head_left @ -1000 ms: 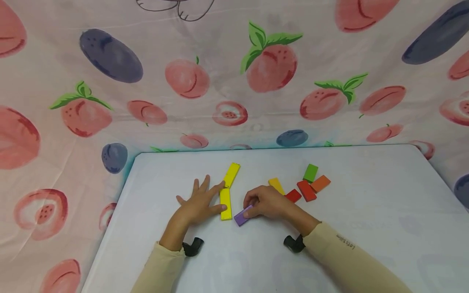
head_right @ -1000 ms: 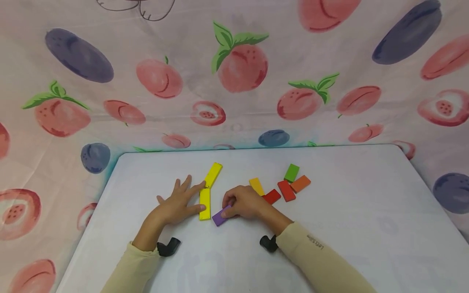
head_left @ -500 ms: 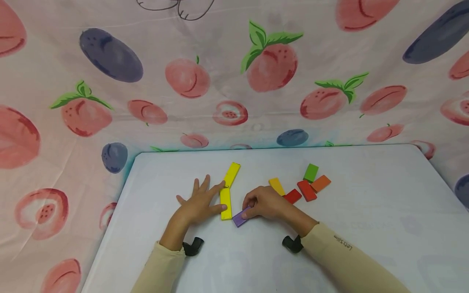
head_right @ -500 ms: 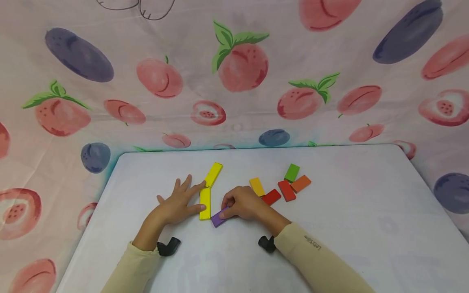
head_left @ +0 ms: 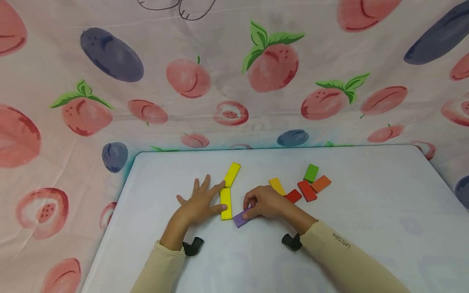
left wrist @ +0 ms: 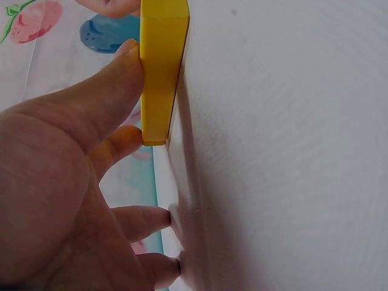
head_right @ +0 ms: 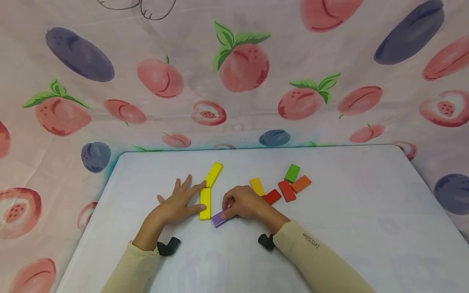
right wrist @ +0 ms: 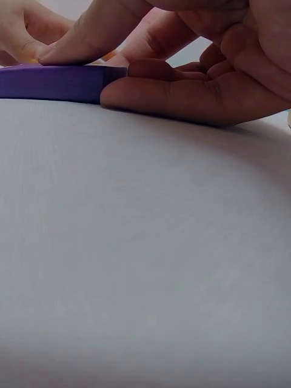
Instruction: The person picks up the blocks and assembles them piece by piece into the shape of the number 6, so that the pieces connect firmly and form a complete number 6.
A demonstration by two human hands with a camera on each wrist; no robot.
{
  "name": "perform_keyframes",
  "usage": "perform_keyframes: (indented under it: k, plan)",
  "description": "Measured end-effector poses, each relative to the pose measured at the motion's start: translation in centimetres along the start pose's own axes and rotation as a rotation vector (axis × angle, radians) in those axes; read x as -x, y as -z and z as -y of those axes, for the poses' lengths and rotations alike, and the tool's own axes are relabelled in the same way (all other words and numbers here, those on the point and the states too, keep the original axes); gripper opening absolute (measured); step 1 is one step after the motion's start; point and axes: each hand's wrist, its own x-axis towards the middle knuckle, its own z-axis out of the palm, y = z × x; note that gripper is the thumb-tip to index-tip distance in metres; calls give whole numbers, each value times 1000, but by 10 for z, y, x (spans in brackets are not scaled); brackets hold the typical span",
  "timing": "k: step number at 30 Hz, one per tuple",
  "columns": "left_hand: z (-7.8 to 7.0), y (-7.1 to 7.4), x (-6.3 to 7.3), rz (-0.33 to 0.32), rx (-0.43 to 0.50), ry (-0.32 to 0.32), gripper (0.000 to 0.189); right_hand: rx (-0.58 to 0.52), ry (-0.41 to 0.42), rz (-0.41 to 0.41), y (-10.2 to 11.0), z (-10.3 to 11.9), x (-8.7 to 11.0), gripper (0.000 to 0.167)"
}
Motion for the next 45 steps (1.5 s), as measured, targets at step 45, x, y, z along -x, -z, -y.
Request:
perform_keyframes:
  k: [45]
  plan:
    - [0, -1, -2, 10, -13, 11, 74, -163, -5, 143, 14, -14, 0, 12]
